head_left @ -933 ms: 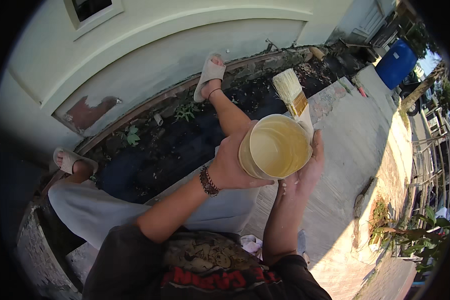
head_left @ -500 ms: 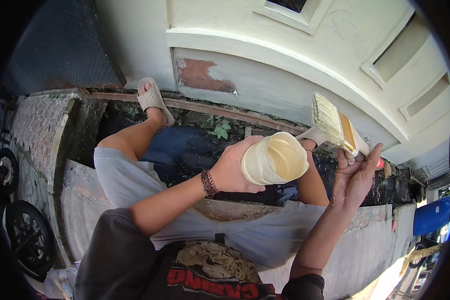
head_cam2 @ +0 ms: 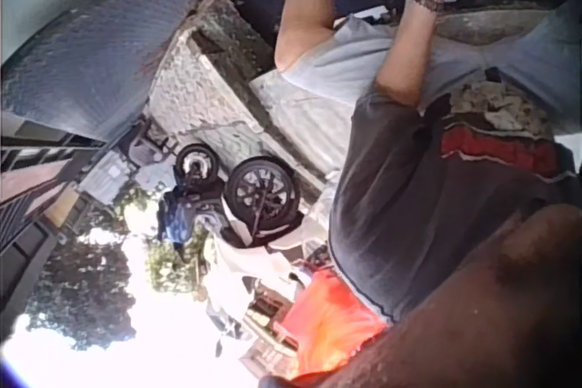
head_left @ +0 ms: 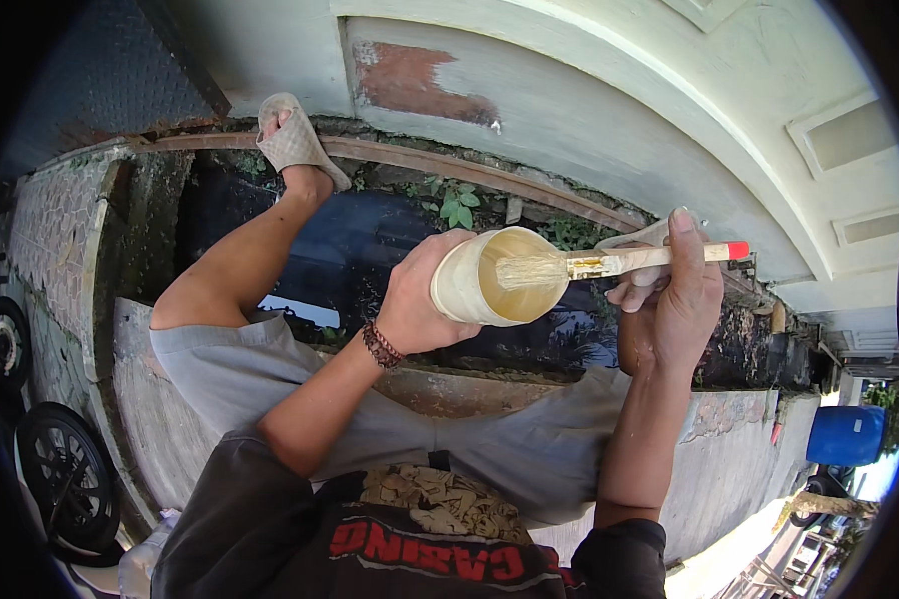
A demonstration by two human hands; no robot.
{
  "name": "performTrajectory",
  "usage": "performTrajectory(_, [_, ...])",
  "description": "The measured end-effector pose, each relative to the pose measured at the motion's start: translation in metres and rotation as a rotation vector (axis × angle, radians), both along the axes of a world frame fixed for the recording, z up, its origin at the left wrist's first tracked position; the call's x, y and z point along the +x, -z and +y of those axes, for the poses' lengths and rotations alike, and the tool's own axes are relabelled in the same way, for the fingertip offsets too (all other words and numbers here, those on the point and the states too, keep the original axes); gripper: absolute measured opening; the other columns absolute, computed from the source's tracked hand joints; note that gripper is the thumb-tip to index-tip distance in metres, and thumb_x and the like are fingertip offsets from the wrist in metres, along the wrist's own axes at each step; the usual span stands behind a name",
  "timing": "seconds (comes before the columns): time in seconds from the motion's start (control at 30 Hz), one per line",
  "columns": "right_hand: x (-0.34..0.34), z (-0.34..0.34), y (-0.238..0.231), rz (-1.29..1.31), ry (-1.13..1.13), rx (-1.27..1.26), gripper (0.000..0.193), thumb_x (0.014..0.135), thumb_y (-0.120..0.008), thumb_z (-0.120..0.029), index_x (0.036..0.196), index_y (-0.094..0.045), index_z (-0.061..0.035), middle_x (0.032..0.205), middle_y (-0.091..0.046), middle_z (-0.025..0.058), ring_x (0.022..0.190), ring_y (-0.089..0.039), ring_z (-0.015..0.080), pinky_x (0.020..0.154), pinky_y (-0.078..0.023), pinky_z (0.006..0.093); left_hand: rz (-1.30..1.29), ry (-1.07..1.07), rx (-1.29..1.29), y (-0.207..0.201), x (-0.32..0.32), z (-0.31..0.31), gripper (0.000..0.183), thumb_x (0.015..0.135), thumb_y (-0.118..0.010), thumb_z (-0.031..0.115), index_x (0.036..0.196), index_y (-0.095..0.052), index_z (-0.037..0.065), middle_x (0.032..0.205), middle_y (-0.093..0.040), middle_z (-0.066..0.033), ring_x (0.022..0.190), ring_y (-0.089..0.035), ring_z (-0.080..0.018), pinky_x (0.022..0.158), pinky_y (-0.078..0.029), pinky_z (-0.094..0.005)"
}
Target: Painting the exterior wall of a building near the ground level using a brush and paint from a container.
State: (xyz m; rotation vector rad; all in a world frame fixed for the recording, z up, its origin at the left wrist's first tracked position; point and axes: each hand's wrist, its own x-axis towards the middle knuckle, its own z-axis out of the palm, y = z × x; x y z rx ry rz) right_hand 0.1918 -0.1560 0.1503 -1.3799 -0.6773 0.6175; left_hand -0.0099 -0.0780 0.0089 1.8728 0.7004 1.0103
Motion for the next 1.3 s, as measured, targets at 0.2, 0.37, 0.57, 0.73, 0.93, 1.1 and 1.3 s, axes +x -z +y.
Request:
performTrajectory(0.2, [-0.031,-0.006,0.002,-0.176,0.049,0.063,0.026,0.095,-0.064,-0.021,0.083,-0.056,0.0004,0.063,-0.063,0.016,0.038,-0.052,0.0122,0.035,-0.044,0.0218,-0.039,-0.046,0.081,0.004,-0.008,-0.001,0.077,0.052,-0.085,0.009,0.123,-0.055,0.008,0.116,-0.063,-0.0132,0.108,-0.062,-0.0341,0.094,-0.051,-0.0409])
performTrajectory(0.37, [-0.061,-0.012,-0.006,-0.376,0.081,0.017,0.021,0.086,-0.075,-0.006,0.081,-0.056,-0.0005,0.059,-0.06,0.0049,0.042,-0.053,0.0071,0.038,-0.041,0.02,0.011,-0.068,0.183,0.008,-0.011,-0.003,0.074,0.053,-0.085,0.011,0.122,-0.056,0.007,0.117,-0.063,-0.0137,0.11,-0.06,-0.0351,0.096,-0.049,-0.0433])
performTrajectory(0.57, [-0.07,-0.015,-0.001,-0.4,-0.251,-0.072,0.02,0.084,-0.077,-0.007,0.091,-0.061,0.0013,0.078,-0.069,0.0057,0.069,-0.066,0.0083,0.061,-0.053,0.0217,-0.097,-0.174,0.175,0.011,-0.002,-0.005,0.078,0.053,-0.088,0.015,0.123,-0.055,0.004,0.118,-0.063,-0.016,0.112,-0.06,-0.0356,0.097,-0.048,-0.0432])
performTrajectory(0.73, [-0.067,-0.005,-0.005,-0.581,-0.302,-0.098,0.023,0.081,-0.08,-0.009,0.092,-0.064,0.0023,0.078,-0.069,0.0064,0.063,-0.063,0.0079,0.055,-0.048,0.0198,-0.089,-0.2,0.305,0.014,-0.001,-0.005,0.09,0.057,-0.095,0.025,0.13,-0.049,0.001,0.125,-0.06,-0.0142,0.11,-0.064,-0.0242,0.095,-0.051,-0.0356])
performTrajectory(0.93, [-0.073,-0.003,-0.01,-0.85,-0.307,-0.104,0.028,0.076,-0.084,-0.015,0.089,-0.065,0.002,0.074,-0.071,0.0074,0.065,-0.066,0.0105,0.06,-0.052,0.0241,-0.207,-0.29,0.341,0.008,0.001,-0.008,0.079,0.059,-0.091,0.024,0.125,-0.053,0.002,0.12,-0.062,-0.016,0.109,-0.063,-0.0315,0.094,-0.051,-0.0402])
performTrajectory(1.1, [-0.082,0.006,-0.004,-1.03,-0.26,-0.054,0.029,0.078,-0.079,-0.026,0.079,-0.058,-0.0056,0.059,-0.063,0.0089,0.052,-0.064,0.0282,0.049,-0.05,0.0342,-0.197,-0.311,0.392,0.007,-0.002,-0.007,0.082,0.059,-0.091,0.023,0.127,-0.05,0.002,0.121,-0.061,-0.0164,0.11,-0.063,-0.0326,0.095,-0.05,-0.0403])
performTrajectory(1.3, [-0.083,0.004,-0.022,-1.018,-0.255,-0.092,0.032,0.075,-0.084,-0.026,0.086,-0.066,-0.0011,0.071,-0.07,0.0071,0.059,-0.066,0.0158,0.06,-0.053,0.0297,-0.205,-0.319,0.322,0.015,-0.006,-0.003,0.085,0.056,-0.092,0.023,0.127,-0.051,0.002,0.121,-0.061,-0.0165,0.111,-0.062,-0.033,0.096,-0.05,-0.041])
